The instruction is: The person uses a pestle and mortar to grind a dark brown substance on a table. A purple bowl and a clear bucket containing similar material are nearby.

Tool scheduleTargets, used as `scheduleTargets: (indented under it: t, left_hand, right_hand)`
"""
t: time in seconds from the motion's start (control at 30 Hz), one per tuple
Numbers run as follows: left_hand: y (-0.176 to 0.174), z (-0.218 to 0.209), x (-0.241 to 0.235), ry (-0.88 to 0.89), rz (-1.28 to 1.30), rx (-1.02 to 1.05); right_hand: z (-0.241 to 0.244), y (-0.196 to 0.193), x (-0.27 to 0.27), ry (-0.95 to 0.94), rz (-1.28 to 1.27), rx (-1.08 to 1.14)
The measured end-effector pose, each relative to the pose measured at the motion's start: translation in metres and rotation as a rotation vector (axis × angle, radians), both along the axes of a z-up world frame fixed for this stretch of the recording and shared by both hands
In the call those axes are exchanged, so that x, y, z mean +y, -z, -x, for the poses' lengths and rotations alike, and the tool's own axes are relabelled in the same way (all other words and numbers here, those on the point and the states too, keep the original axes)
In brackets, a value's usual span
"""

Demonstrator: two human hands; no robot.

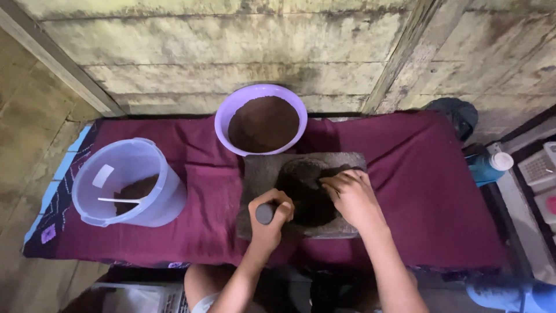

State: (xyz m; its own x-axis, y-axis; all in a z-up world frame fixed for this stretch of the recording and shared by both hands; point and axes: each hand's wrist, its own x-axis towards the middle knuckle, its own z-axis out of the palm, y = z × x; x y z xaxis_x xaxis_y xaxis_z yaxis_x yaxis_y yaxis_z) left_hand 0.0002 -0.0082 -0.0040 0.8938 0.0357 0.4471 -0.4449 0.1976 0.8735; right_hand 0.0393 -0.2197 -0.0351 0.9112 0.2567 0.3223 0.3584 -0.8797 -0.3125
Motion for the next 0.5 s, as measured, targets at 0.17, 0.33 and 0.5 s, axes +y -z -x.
scheduleTargets:
  t: [0.17, 0.33, 0.5]
  left_hand:
    - [-0.001, 0.002, 0.003, 0.028, 0.07, -0.01]
    - [-0.008, 0.006, 0.01, 0.039, 0.046, -0.009]
    - [-0.009, 0.002, 0.012, 0.119, 0.109, -0.116]
  right_hand:
    - [0.006, -0.003, 0.004, 0.009, 0.002, -0.108]
    - [0.009, -0.014, 0.005, 0.048, -0.043, 0.038]
    - [0.01, -0.019, 0.008, 0.092, -0.006, 0.052]
